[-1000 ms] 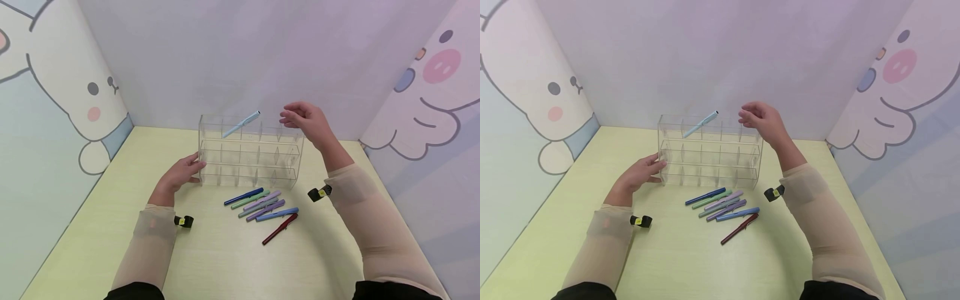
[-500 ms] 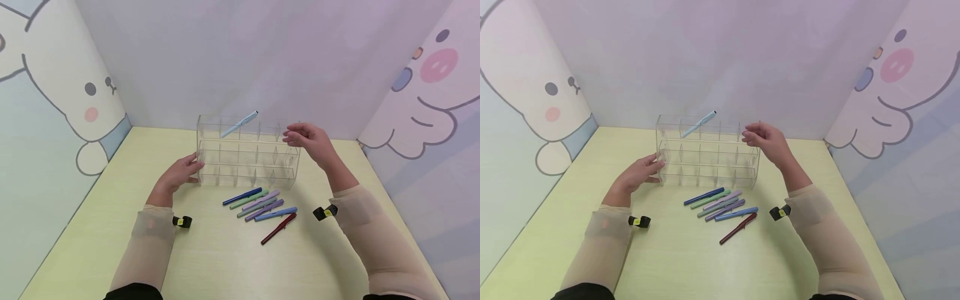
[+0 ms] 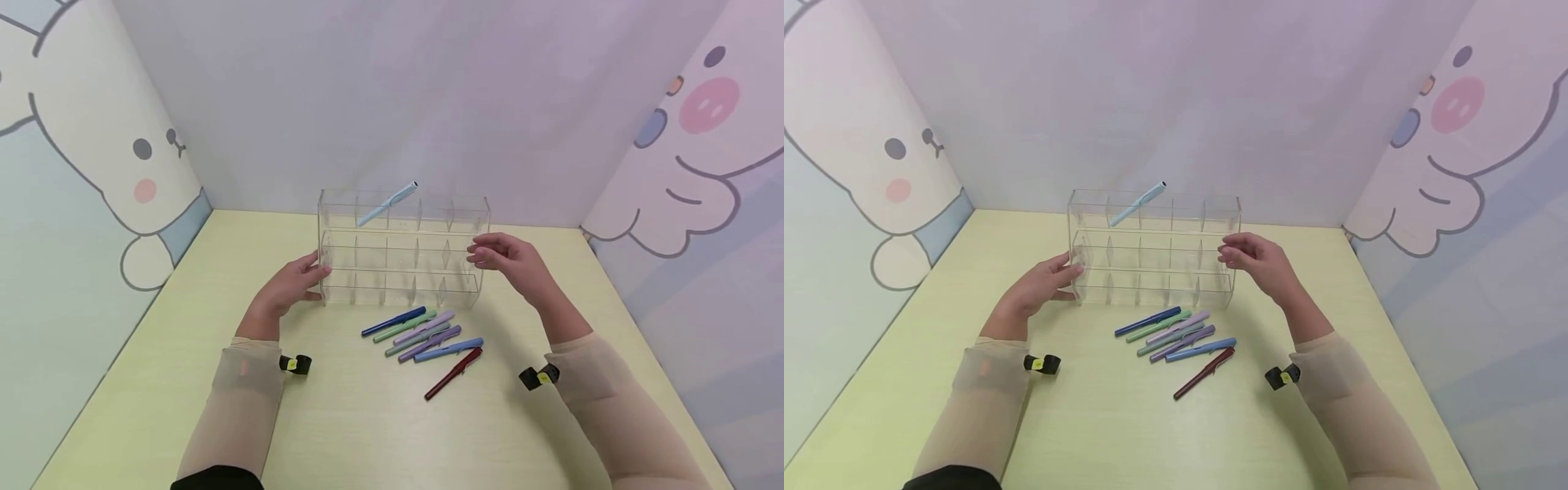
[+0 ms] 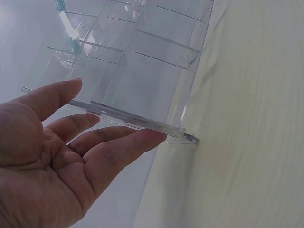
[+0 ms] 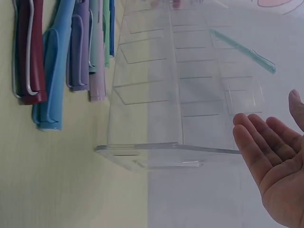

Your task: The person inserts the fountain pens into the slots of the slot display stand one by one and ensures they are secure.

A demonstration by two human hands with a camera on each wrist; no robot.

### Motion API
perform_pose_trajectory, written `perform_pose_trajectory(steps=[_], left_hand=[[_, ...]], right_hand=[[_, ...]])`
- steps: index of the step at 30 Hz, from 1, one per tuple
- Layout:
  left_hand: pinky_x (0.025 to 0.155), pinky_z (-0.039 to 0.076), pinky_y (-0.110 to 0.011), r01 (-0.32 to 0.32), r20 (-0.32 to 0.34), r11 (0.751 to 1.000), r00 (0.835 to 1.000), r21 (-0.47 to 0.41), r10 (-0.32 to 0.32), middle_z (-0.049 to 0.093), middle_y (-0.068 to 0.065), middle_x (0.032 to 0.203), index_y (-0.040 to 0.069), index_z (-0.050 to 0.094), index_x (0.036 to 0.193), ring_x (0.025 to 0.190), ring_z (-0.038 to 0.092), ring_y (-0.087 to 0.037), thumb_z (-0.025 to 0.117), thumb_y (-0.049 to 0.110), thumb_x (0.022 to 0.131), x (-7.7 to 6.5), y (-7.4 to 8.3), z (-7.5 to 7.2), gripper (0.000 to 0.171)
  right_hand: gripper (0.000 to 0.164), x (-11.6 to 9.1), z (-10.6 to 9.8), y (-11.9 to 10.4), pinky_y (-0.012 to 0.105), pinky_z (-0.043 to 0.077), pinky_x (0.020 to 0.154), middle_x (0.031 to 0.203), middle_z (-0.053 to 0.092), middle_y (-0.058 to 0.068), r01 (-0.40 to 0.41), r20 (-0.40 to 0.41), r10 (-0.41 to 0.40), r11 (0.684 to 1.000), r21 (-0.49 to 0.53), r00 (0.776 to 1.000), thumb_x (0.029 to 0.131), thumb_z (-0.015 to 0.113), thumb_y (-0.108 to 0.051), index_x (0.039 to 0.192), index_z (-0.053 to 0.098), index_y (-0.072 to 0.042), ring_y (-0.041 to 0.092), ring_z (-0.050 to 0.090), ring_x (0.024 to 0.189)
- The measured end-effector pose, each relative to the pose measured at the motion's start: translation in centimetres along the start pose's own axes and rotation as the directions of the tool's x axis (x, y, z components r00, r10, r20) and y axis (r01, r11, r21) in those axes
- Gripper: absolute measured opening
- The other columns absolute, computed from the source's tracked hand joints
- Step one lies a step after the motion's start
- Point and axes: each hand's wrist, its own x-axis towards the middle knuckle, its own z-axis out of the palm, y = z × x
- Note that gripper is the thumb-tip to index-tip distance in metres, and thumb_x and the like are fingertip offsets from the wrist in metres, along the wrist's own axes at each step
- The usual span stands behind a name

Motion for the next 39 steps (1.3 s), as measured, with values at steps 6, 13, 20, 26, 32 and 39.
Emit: perform_pose_trajectory(steps=[6,13,20,26,32,39], left_hand=[[0.096,0.054,-0.048,0.001,-0.003,1.0,1.0,0.009,-0.001,0.032,-0.014,0.158,0.022,0.017,0.159,0.141,0.039,-0.033,0.056,0.044,0.099,-0.1,0.0,0.0,0.075],[0.096,0.053,-0.048,-0.001,0.001,1.0,1.0,0.007,0.001,0.033,-0.013,0.158,0.023,0.017,0.159,0.141,0.04,-0.034,0.056,0.044,0.099,-0.1,-0.1,-0.1,0.074],[0.097,0.053,-0.047,-0.001,0.012,1.0,1.0,0.013,0.001,0.033,-0.013,0.158,0.021,0.015,0.159,0.14,0.04,-0.035,0.055,0.045,0.099,0.0,-0.1,-0.2,0.076],[0.098,0.052,-0.047,0.0,0.016,1.0,1.0,0.004,0.0,0.031,-0.013,0.159,0.022,0.014,0.159,0.14,0.04,-0.036,0.055,0.045,0.099,0.1,-0.2,-0.4,0.076],[0.099,0.051,-0.048,-0.001,0.022,1.0,1.0,-0.007,0.001,0.03,-0.013,0.159,0.022,0.014,0.159,0.141,0.038,-0.035,0.055,0.043,0.099,0.3,-0.3,-0.5,0.076],[0.101,0.049,-0.051,0.01,0.032,1.0,0.999,-0.022,-0.009,0.027,-0.013,0.16,0.024,0.013,0.159,0.141,0.038,-0.036,0.055,0.041,0.1,0.1,0.0,-0.4,0.074]], right_hand=[[0.041,-1.4,0.1,0.9,0.026,0.056,0.09,0.122,0.066,0.016,-0.036,0.025,0.036,0.999,-0.011,0.999,0.095,0.064,-0.038,0.126,0.062,-0.012,0.017,0.07,0.103],[0.043,-3.0,0.4,2.5,0.024,0.056,0.09,0.123,0.066,0.015,-0.069,0.073,0.071,0.997,-0.031,0.995,0.096,0.063,-0.037,0.128,0.06,-0.008,0.033,0.067,0.109],[0.047,-4.8,0.7,3.7,0.022,0.056,0.089,0.125,0.065,0.02,-0.101,0.142,0.108,0.993,-0.058,0.984,0.097,0.062,-0.035,0.131,0.057,-0.003,0.039,0.064,0.112],[0.047,-5.8,1.0,4.2,0.03,0.057,0.09,0.123,0.065,0.019,-0.12,0.174,0.138,0.987,-0.11,0.975,0.096,0.063,-0.036,0.129,0.059,-0.004,0.036,0.066,0.109],[0.047,-6.3,1.6,4.6,0.037,0.056,0.087,0.113,0.07,-0.002,-0.099,0.189,0.174,0.931,-0.351,0.966,0.09,0.066,-0.049,0.123,0.065,-0.016,0.017,0.066,0.104],[0.037,-6.8,2.5,5.1,0.041,0.056,0.089,0.11,0.07,-0.003,-0.039,0.262,0.186,0.875,-0.482,0.947,0.092,0.069,-0.039,0.12,0.067,-0.015,0.015,0.064,0.103]])
